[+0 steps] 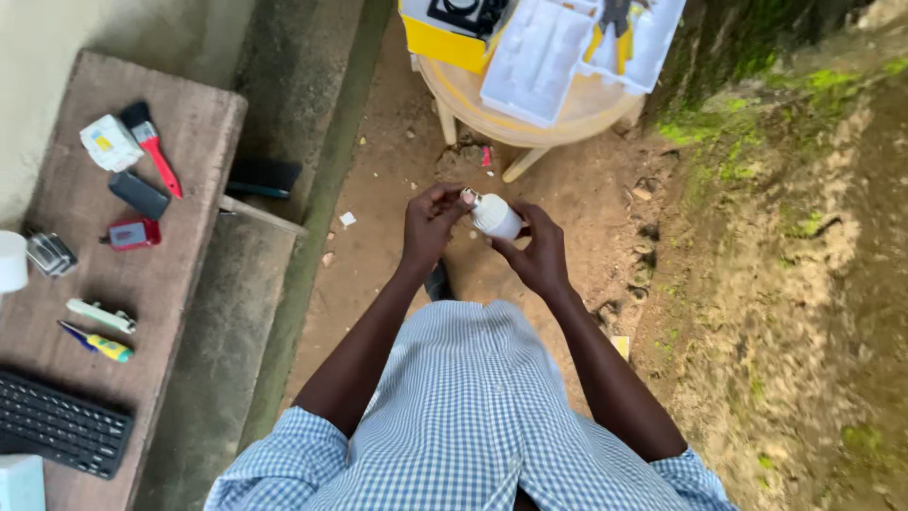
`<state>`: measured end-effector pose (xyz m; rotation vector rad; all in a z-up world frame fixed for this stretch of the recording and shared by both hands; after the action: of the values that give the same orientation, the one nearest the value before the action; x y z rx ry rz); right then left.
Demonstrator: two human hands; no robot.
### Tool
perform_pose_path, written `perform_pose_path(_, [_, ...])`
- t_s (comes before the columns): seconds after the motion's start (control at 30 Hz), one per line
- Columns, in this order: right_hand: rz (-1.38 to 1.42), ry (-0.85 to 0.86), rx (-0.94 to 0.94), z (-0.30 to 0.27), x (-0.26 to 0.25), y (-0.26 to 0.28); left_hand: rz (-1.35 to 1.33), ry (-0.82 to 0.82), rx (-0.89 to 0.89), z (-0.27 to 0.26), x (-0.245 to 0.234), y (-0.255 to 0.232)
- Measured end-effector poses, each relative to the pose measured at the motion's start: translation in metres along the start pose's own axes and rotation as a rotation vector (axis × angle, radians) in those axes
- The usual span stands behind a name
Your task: The person assembles various components such as a clock, a camera-like module, and a light bulb using a screwdriver and by hand at an outdoor bench and table.
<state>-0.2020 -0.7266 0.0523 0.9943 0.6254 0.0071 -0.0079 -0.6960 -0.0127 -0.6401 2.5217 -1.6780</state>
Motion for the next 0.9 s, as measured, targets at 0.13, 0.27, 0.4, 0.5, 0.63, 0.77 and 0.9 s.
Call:
perform_pose_path(0.13, [0.008, 0.072, -0.026, 0.035, 0.012, -0.006, 0.003, -0.010, 0.040, 0.017, -0.009, -0.017])
perform_pose_path(0.27, [-0.007, 0.144, -0.057, 0.065, 0.020, -0.015, -0.090, -0.036, 0.097, 0.038, -0.021, -0.025])
perform_pose_path(0.4, [-0.006, 0.208, -0.059, 0.094, 0.030, -0.021, -0.075, -0.112, 0.078, 0.050, -0.030, -0.034])
perform_pose_path(0.5, [0.025, 0.260, -0.062, 0.121, 0.039, -0.031, -0.105, -0.134, 0.069, 0.065, -0.036, -0.043])
perform_pose_path(0.63, [0.010, 0.309, -0.203, 0.160, 0.045, -0.042, -0.092, -0.243, 0.060, 0.091, -0.045, -0.052])
perform_pose_path(0.77, [0.043, 0.390, -0.184, 0.201, 0.050, -0.076, -0.100, -0.298, 0.038, 0.132, -0.042, -0.064])
perform_pose_path(0.9, [0.056, 0.353, -0.191, 0.253, 0.043, -0.118, -0.152, -0.313, 0.061, 0.170, -0.028, -0.080])
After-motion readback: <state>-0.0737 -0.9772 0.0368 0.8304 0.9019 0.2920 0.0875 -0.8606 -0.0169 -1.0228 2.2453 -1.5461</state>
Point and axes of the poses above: each hand's wrist, its own z-axis towards the middle knuckle, its own x-axis out of the palm, y = z × x, the point moved 9 cm from there along z, towards the middle knuckle, and after that the axes turned 14 degrees about -x, right-handed, at the moved point
